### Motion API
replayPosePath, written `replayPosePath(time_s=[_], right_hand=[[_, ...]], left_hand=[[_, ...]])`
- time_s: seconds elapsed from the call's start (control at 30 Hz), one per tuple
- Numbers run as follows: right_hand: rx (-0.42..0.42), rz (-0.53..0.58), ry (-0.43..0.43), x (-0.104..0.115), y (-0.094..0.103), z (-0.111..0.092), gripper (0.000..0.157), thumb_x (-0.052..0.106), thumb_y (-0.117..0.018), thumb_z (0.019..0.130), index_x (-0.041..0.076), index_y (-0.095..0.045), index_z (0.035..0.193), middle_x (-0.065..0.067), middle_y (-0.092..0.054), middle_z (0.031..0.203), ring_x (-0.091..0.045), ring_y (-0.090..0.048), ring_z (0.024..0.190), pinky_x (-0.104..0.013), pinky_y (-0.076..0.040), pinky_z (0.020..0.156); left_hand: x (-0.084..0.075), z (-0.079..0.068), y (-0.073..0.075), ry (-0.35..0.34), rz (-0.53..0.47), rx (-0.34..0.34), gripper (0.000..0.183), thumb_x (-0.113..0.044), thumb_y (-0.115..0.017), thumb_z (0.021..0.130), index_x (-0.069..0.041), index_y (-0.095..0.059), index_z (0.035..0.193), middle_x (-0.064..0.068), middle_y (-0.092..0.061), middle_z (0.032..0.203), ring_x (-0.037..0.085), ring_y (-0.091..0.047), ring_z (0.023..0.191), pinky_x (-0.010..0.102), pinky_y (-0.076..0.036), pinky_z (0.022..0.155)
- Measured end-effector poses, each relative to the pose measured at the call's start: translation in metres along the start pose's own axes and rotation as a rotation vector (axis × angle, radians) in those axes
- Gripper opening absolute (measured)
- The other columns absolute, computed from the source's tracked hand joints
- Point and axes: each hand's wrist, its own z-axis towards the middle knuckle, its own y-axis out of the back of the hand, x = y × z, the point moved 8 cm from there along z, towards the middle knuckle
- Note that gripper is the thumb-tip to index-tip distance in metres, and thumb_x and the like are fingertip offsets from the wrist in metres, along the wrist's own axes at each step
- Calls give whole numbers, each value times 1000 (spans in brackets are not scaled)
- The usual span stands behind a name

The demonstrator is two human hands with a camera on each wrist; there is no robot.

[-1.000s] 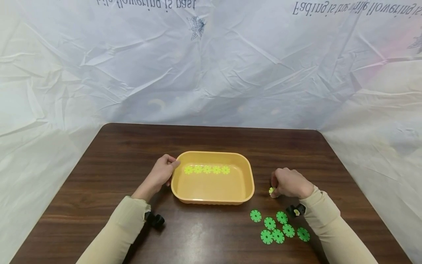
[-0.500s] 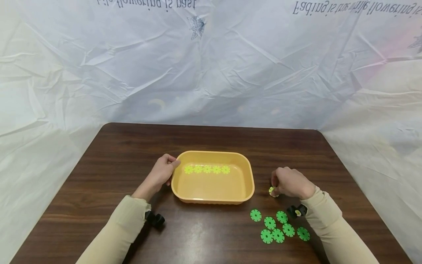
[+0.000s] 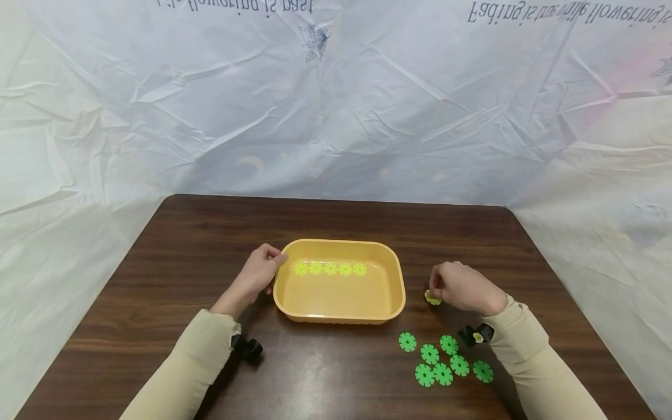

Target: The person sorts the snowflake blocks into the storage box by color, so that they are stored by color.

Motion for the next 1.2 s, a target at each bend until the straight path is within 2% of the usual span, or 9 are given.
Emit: replayPosePath(time_s=[0.1, 0.37, 0.53, 0.67, 0.8, 0.93, 1.03, 1.2], right_hand=[[-75, 34, 10, 2, 8, 2, 11, 15, -67, 93, 11, -61, 84, 0, -60, 71, -12, -50, 57, -28, -43, 50], [-350, 112, 64, 9, 32, 2, 12, 20, -67, 94, 13, -58, 91, -1, -60, 75, -15, -51, 60, -28, -44, 51], [-477, 137, 105, 18, 41, 2, 13, 25, -64, 96, 15, -57, 92, 0, -56, 78, -16, -49, 64, -28, -43, 53], [-564, 125, 157, 28, 45, 4, 12, 22, -67, 93, 14, -58, 92, 1, -54, 81, -17, -46, 69, -29, -41, 57], [-590, 115, 225, 41, 44, 8, 11, 15, -71, 90, 12, -62, 97, 3, -58, 84, -15, -48, 71, -29, -43, 58], [-593, 75, 314, 57, 41, 14, 19, 9, -73, 88, 7, -68, 105, 4, -62, 86, -11, -50, 73, -29, -43, 62], [-593, 7, 364, 68, 37, 17, 16, 9, -76, 84, 9, -72, 99, 5, -63, 83, -10, -48, 72, -31, -38, 63], [-548, -155, 389, 85, 25, 24, 10, 14, -82, 79, 16, -74, 85, 6, -62, 80, -13, -45, 73, -33, -33, 65]], left_hand=[[0, 1, 0, 0, -1, 1, 27, -23, -50, 102, 1, -47, 115, 15, -52, 84, 15, -41, 43, 25, -38, 39], [0, 0, 0, -6, -6, 6, 28, -23, -50, 102, 1, -47, 115, 14, -52, 82, 14, -41, 43, 25, -38, 39], [0, 1, 0, -6, -4, 4, 28, -23, -50, 102, 1, -47, 115, 14, -52, 82, 15, -41, 43, 25, -38, 39], [1, 1, 0, -3, -7, 4, 28, -23, -51, 102, 1, -47, 115, 15, -52, 83, 15, -41, 43, 25, -38, 39], [2, 1, 0, 6, -12, 4, 28, -23, -51, 102, 0, -47, 115, 16, -52, 83, 15, -41, 43, 25, -39, 39], [3, 1, 0, 7, -15, 6, 27, -23, -51, 102, 0, -47, 115, 16, -52, 83, 15, -40, 43, 26, -39, 39], [3, 2, 0, 5, -16, 8, 27, -23, -51, 102, 0, -47, 115, 17, -53, 83, 15, -40, 43, 26, -38, 39], [3, 2, 0, 4, -15, 8, 27, -23, -51, 102, 0, -47, 115, 17, -53, 84, 15, -40, 43, 26, -39, 39]])
